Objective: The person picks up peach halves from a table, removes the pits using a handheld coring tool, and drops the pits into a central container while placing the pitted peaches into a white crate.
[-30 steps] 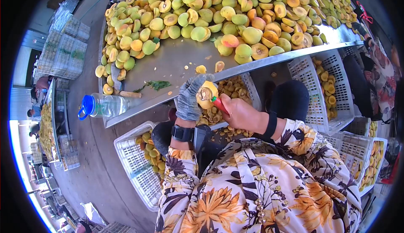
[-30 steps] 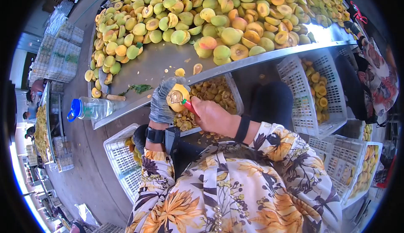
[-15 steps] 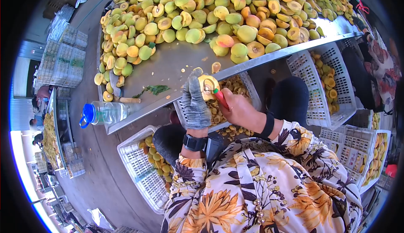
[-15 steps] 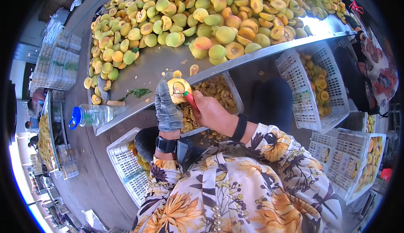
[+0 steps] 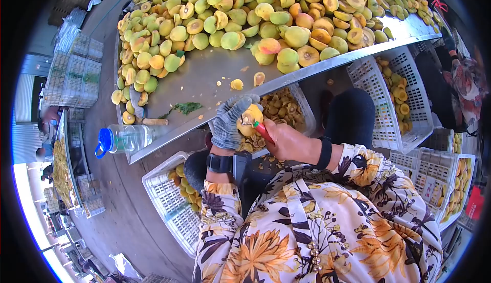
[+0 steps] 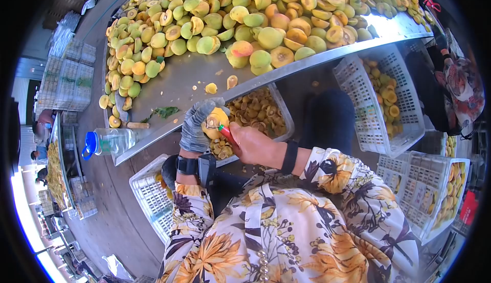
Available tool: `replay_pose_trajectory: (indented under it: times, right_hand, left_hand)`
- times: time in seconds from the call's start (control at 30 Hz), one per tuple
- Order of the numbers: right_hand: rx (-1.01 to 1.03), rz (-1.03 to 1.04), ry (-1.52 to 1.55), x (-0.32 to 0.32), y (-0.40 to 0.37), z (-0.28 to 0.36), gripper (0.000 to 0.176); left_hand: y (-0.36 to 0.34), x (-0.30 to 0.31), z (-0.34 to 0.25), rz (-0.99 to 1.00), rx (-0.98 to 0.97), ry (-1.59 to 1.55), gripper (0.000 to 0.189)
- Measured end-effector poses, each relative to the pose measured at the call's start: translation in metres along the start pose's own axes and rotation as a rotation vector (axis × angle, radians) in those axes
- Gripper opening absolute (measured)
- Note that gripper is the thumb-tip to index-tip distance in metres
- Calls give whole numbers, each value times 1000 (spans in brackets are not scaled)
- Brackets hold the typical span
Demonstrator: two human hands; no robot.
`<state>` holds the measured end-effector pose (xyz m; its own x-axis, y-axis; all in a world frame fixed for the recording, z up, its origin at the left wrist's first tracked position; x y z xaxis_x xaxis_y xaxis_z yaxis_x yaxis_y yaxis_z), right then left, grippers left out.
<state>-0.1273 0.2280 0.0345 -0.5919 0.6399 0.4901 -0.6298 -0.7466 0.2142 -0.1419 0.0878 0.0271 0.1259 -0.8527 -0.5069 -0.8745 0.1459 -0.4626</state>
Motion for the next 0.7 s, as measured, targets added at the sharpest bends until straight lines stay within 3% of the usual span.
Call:
replay_pose_trajectory:
  times: [0.03,0.17,0.23,0.3,0.4,0.47,0.5,0.57,0.63,0.7]
  right_hand:
    - [68,21,-8,0,2,3,21]
    - [26,51,-15,5,12,-15,23]
    - [63,105,-91,12,18,-8,20]
    - [41,131,-95,10,18,-8,19]
    - [31,68,-23,-1,11,-9,19]
    - [-169,89,191,-11,9,-10,20]
    - [-171,89,188,-5,12,-2,20]
    - [-459,208,516,-2,12,12,19]
    - [-341,152,381,-16,6,-2,19]
    - [-225,95,251,-20,-1,-11,20]
  left_hand:
    - [3,5,-1,-5,-2,1,24]
    - [8,15,2,-17,-21,66,32]
    - [-4,10,-4,-111,-99,-132,25]
    - [-5,10,-1,-141,-150,-119,23]
    - [-6,11,6,-260,-173,-104,20]
    - [-7,13,4,-442,-275,111,18]
    - [-7,14,2,-529,-327,216,17]
    - [-1,21,8,-509,-311,239,18]
    - [4,31,5,-492,-295,266,19]
    - [12,31,12,-34,81,99,24]
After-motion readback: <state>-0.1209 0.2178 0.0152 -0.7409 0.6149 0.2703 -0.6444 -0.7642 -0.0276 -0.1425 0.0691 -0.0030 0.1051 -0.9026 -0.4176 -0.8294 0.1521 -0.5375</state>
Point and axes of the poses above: each hand's wrist, its own y-axis towards the middle knuckle, its own x-axis out of the back of the hand, z = x × y, the point moved 4 cm from there along y, towards the middle knuckle, and after that the axes turned 14 degrees about x, right-handed, at the moved point
